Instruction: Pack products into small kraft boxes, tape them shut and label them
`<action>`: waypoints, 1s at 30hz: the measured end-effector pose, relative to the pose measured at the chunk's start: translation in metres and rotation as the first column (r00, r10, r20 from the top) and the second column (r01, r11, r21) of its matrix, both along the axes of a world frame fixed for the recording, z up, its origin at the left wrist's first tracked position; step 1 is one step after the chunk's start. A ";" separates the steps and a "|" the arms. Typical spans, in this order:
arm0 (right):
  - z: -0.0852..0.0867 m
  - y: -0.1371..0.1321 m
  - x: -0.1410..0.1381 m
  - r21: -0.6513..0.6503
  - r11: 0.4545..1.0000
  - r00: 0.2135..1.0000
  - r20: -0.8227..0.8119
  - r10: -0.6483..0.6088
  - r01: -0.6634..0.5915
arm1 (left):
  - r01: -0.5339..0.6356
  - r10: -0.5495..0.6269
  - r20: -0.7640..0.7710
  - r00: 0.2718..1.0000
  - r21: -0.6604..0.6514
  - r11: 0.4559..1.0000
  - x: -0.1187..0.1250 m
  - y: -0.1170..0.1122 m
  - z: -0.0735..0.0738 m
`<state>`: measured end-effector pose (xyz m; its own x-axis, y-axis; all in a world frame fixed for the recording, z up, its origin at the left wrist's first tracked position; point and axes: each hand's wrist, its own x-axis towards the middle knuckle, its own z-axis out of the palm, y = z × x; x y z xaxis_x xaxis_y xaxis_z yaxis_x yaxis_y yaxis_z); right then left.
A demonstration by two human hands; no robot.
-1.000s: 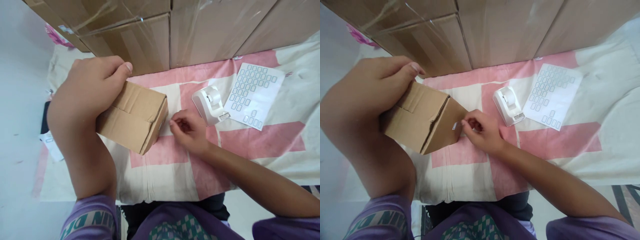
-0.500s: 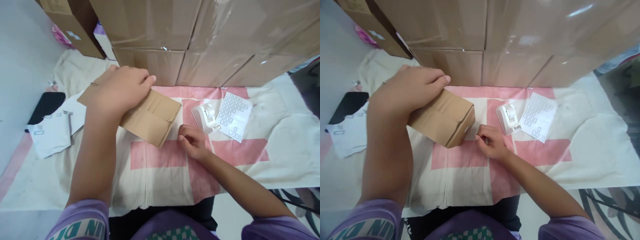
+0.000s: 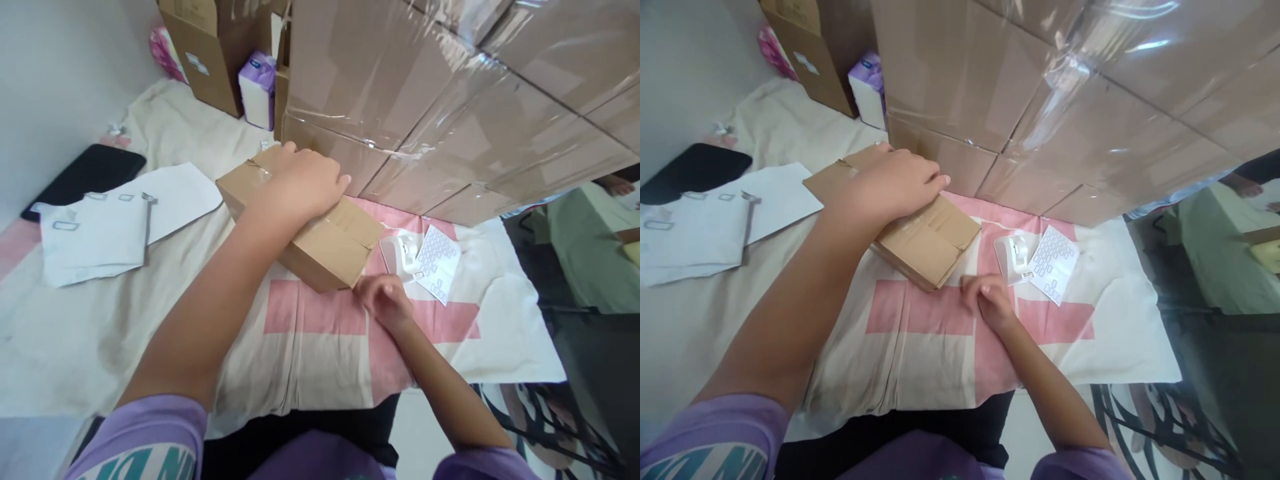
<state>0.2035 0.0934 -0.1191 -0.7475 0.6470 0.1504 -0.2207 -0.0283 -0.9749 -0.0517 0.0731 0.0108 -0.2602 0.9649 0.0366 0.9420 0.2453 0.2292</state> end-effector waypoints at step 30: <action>0.010 -0.006 0.003 0.366 0.929 0.945 0.280 -0.167 0.055 | 0.020 -0.019 0.005 1.000 -0.042 0.999 0.002 -0.003 0.004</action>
